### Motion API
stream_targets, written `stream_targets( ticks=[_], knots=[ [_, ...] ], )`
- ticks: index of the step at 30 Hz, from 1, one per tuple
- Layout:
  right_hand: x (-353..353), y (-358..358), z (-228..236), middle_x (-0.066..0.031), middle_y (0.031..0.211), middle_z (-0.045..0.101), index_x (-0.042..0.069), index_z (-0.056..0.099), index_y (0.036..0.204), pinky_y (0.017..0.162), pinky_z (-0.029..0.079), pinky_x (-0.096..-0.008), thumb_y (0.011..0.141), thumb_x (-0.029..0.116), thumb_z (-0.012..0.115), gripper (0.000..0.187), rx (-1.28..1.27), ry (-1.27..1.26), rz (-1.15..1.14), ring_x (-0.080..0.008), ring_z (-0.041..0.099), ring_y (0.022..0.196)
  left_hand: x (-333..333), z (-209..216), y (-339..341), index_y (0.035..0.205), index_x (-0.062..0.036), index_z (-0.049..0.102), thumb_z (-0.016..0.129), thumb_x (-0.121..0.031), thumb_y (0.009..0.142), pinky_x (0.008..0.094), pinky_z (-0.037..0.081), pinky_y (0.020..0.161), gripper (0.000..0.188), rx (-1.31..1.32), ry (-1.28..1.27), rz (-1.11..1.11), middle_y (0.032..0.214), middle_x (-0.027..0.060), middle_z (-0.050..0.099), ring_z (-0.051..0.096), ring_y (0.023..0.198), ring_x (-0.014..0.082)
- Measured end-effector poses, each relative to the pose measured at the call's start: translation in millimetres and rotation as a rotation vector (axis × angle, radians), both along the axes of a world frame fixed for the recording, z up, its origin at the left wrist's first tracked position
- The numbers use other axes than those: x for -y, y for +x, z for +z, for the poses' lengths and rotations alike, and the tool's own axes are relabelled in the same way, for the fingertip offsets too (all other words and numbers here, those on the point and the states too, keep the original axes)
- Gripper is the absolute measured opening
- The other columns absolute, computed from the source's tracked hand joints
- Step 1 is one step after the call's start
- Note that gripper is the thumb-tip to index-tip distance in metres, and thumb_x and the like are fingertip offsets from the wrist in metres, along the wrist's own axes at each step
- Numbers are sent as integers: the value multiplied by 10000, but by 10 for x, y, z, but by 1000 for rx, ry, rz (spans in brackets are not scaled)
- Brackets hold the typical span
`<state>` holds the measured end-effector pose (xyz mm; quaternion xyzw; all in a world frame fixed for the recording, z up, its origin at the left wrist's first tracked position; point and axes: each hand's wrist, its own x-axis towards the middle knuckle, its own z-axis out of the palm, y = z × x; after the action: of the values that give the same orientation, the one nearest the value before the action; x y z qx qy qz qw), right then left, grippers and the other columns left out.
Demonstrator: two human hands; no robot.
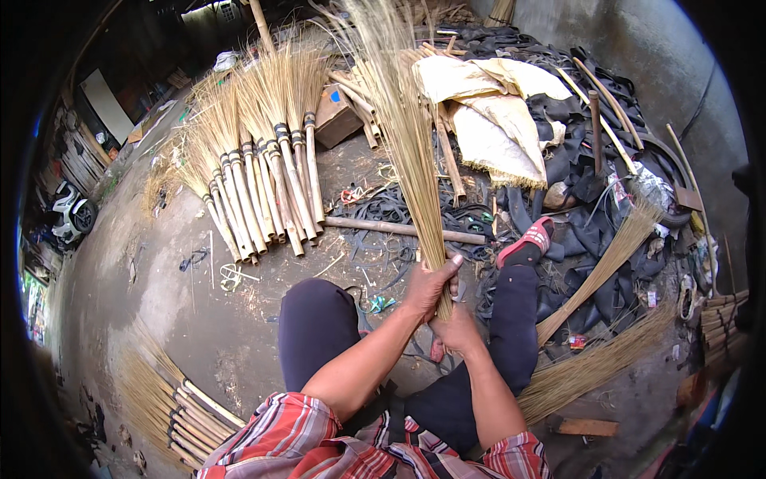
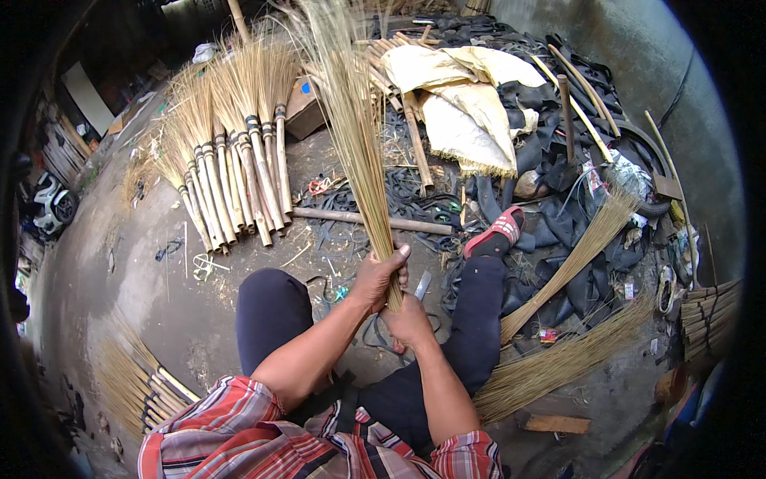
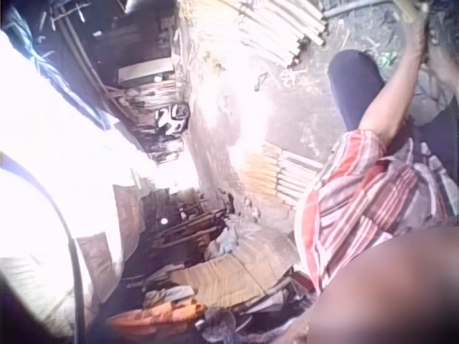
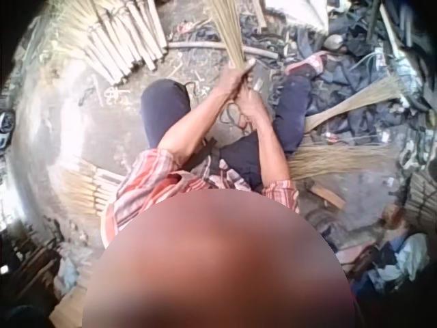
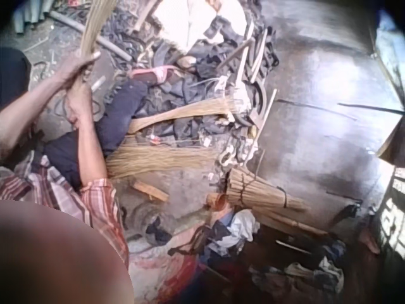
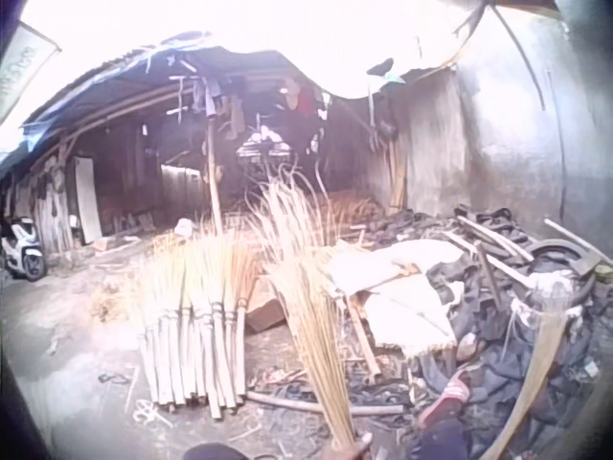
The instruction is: The person gathers dry straw-like bristles, aligns them with a wooden handle, and secures the bundle using strips of black material. The finished broom is placed with other completed brooms nearby.
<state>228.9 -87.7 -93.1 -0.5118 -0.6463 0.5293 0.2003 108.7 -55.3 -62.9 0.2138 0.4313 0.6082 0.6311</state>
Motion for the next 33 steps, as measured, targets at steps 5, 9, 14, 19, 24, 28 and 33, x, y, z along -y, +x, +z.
stream_targets(
  ticks=[5, 9, 14, 19, 24, 28, 33],
  knots=[
    [123, 63, 179, -267, 850, 709, -25, 657, 983, 782, 562, -500, 867, 183, 670, 238, 53, -28, -21, -431, 725, 842, 124, 127, -98, 1006, -77, 590, 782, -362, 979, 258, 440, 472, 344, 116, -55, -42, 633, -30, 469, 472, 493, 85],
    [272, -72, 441, -273, 821, 717, 3, 660, 1025, 774, 568, -503, 840, 163, 650, 244, 231, 128, -37, -453, 735, 834, 184, 221, -176, 952, -103, 541, 763, -413, 988, 280, 419, 490, 383, 201, 17, -21, 634, -35, 465, 448, 494, 96],
    [176, -153, 671, -178, 831, 728, -41, 621, 1189, 709, 584, -397, 885, 131, 663, 353, 113, 112, 192, -277, 731, 716, 329, 440, -414, 886, -169, 454, 741, -379, 1010, 289, 417, 461, 377, 247, 20, 73, 571, -60, 404, 433, 449, 86],
    [144, -537, 683, -202, 1326, 635, -58, 492, 1439, 983, 532, -448, 1064, 459, 551, 641, -572, 51, 76, -320, 671, 1119, 356, 835, -970, 800, -163, 459, 706, -426, 1027, 273, 389, 439, 426, 209, 112, 284, 573, -60, 406, 417, 440, 77],
    [106, -1157, 839, -201, 1516, 522, -7, 440, 1539, 1207, 381, -486, 1090, 643, 300, 802, -1189, -183, -432, -337, 509, 1397, 455, 1140, -1228, 755, -151, 485, 684, -405, 1042, 267, 420, 464, 432, 187, 228, 525, 564, -38, 458, 475, 463, 79],
    [57, -1434, 991, -188, 1511, 508, -27, 422, 1530, 1212, 377, -503, 1098, 633, 292, 800, -1208, -135, -391, -351, 501, 1395, 532, 1235, -1392, 725, -154, 489, 678, -387, 1046, 269, 440, 469, 440, 238, 269, 578, 547, -43, 460, 492, 456, 84],
    [-3, -1694, 903, -198, 1449, 540, -40, 439, 1497, 1191, 399, -500, 1092, 639, 320, 800, -1267, -184, -365, -339, 524, 1357, 475, 1218, -1592, 715, -151, 491, 653, -372, 1063, 271, 427, 448, 442, 252, 342, 560, 541, -43, 455, 481, 435, 84]
  ],
)
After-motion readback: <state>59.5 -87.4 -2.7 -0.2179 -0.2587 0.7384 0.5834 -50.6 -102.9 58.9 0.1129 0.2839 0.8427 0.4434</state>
